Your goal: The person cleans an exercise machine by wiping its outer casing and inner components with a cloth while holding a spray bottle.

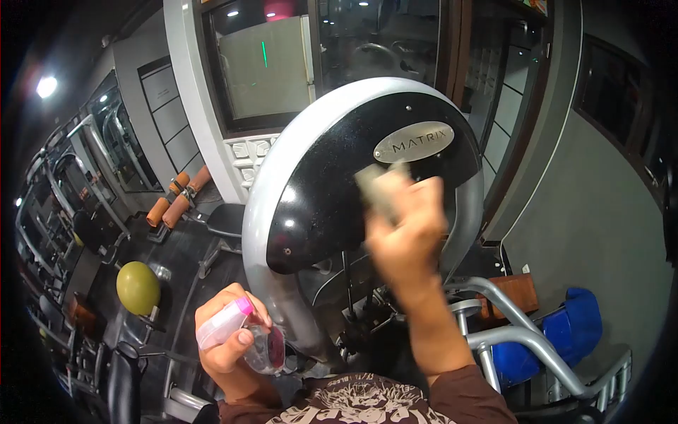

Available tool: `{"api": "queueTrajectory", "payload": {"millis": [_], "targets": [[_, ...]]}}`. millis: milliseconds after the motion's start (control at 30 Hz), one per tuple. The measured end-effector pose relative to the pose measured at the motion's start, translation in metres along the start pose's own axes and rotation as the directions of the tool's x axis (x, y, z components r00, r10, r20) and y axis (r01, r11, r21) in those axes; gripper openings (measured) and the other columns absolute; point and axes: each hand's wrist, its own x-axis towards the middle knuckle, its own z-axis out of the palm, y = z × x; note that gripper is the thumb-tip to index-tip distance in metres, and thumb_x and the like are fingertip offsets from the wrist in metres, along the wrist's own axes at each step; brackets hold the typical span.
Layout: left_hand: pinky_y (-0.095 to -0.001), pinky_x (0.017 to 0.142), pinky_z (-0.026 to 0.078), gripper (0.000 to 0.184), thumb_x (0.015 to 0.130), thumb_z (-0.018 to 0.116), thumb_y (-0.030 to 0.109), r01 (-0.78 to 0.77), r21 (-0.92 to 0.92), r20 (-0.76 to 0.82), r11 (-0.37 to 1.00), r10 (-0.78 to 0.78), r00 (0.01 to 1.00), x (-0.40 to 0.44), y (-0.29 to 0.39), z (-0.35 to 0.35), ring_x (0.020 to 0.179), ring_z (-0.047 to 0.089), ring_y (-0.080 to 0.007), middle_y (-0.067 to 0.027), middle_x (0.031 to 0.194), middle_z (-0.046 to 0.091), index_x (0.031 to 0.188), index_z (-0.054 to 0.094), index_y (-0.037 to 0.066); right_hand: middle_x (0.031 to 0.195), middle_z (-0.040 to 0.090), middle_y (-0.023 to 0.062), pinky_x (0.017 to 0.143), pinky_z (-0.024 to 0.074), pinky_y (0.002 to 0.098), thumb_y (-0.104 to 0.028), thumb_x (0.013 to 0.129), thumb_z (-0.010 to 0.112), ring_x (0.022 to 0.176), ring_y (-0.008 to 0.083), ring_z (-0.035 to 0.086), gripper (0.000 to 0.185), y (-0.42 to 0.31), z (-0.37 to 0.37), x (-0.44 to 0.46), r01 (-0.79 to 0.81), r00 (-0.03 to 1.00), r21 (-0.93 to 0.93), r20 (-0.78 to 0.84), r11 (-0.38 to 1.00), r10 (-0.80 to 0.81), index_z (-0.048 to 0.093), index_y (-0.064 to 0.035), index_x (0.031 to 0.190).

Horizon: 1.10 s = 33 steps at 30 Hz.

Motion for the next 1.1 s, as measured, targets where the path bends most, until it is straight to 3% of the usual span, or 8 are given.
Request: {"api": "queueTrajectory", "payload": {"millis": [100, 233, 433, 567, 767, 833, 967, 1100], "targets": [[-0.0337, 0.062, 0.054, 0.053, 0.086, 0.081, 0.040, -0.036, -0.083, -0.014, 0.996, 0.035, 0.999, 0.000, -0.004, 0.004, 0.071, 0.065, -0.0254, -0.0166, 0.082, 0.059, 0.091, 0.061, -0.009, 0.096, 0.058, 0.0088, 0.056, 0.0556, 0.0393, -0.012, 0.066, 0.080, 0.083, 0.0272, 0.063, 0.056, -0.059, 0.015, -0.062, 0.220, 0.918, 0.002, 0.337, 0.976, -0.207, 0.073, -0.0190, 0.121], [-0.0329, 0.060, 0.052, 0.055, 0.086, 0.082, 0.042, -0.059, -0.064, -0.031, 0.996, 0.057, 0.998, -0.005, -0.002, -0.002, 0.070, 0.065, -0.0256, -0.0151, 0.081, 0.057, 0.089, 0.060, -0.008, 0.101, 0.060, 0.0101, 0.061, 0.0562, 0.0399, -0.008, 0.070, 0.078, 0.083, 0.0290, 0.064, 0.052, -0.025, 0.005, -0.049, 0.207, 0.959, 0.084, 0.180, 0.975, -0.219, 0.074, -0.0158, 0.121], [-0.0315, 0.059, 0.051, 0.051, 0.086, 0.081, 0.038, -0.027, -0.055, -0.063, 0.998, 0.024, 0.998, -0.024, 0.004, -0.007, 0.069, 0.064, -0.0241, -0.0153, 0.081, 0.058, 0.092, 0.061, -0.009, 0.100, 0.062, 0.0122, 0.075, 0.0540, 0.0392, -0.013, 0.093, 0.079, 0.084, 0.0260, 0.065, 0.025, 0.039, -0.006, 0.001, -0.310, 0.943, 0.119, -0.090, 0.943, 0.321, 0.072, -0.0035, 0.115], [-0.0316, 0.061, 0.052, 0.049, 0.085, 0.081, 0.036, -0.013, -0.040, -0.079, 0.999, 0.010, 0.997, -0.027, 0.012, -0.001, 0.070, 0.064, -0.0223, -0.0160, 0.084, 0.060, 0.095, 0.063, -0.009, 0.096, 0.060, 0.0097, 0.064, 0.0565, 0.0410, -0.011, 0.068, 0.079, 0.083, 0.0296, 0.065, 0.049, -0.032, 0.017, -0.050, 0.130, 0.985, 0.010, 0.110, 0.991, -0.131, 0.072, -0.0137, 0.117], [-0.0313, 0.064, 0.053, 0.049, 0.085, 0.081, 0.036, -0.009, -0.011, -0.078, 1.000, 0.008, 0.997, -0.031, 0.024, 0.004, 0.070, 0.063, -0.0208, -0.0154, 0.085, 0.060, 0.096, 0.064, -0.009, 0.098, 0.062, 0.0077, 0.048, 0.0523, 0.0342, -0.015, 0.079, 0.071, 0.072, 0.0236, 0.061, 0.038, -0.032, 0.010, -0.061, 0.430, 0.871, -0.057, 0.289, 0.901, -0.398, 0.072, -0.0177, 0.117], [-0.0312, 0.064, 0.054, 0.047, 0.085, 0.080, 0.035, 0.013, 0.020, -0.056, 1.000, -0.012, 0.998, -0.035, 0.028, -0.001, 0.069, 0.064, -0.0204, -0.0145, 0.084, 0.061, 0.093, 0.065, -0.008, 0.093, 0.059, 0.0087, 0.048, 0.0529, 0.0421, -0.015, 0.083, 0.068, 0.076, 0.0269, 0.064, 0.036, 0.005, -0.002, -0.036, 0.350, 0.933, -0.077, 0.117, 0.934, -0.340, 0.071, -0.0154, 0.119], [-0.0310, 0.065, 0.054, 0.044, 0.084, 0.080, 0.034, 0.080, 0.038, -0.044, 0.996, -0.078, 0.996, -0.046, 0.032, -0.001, 0.070, 0.066, -0.0204, -0.0141, 0.082, 0.062, 0.092, 0.066, -0.007, 0.102, 0.060, 0.0144, 0.075, 0.0554, 0.0469, -0.015, 0.087, 0.077, 0.082, 0.0362, 0.065, 0.032, 0.098, -0.022, 0.024, -0.323, 0.946, -0.062, -0.033, 0.944, 0.322, 0.070, -0.0111, 0.118], [-0.0313, 0.066, 0.054, 0.041, 0.083, 0.080, 0.031, 0.083, 0.036, -0.001, 0.996, -0.083, 0.997, -0.042, 0.032, 0.010, 0.071, 0.066, -0.0209, -0.0152, 0.084, 0.064, 0.092, 0.066, -0.007, 0.102, 0.062, 0.0146, 0.076, 0.0534, 0.0454, -0.014, 0.089, 0.077, 0.088, 0.0338, 0.065, 0.025, 0.025, -0.008, 0.010, -0.141, 0.990, -0.103, 0.000, 0.985, 0.141, 0.072, -0.0059, 0.112]]}}
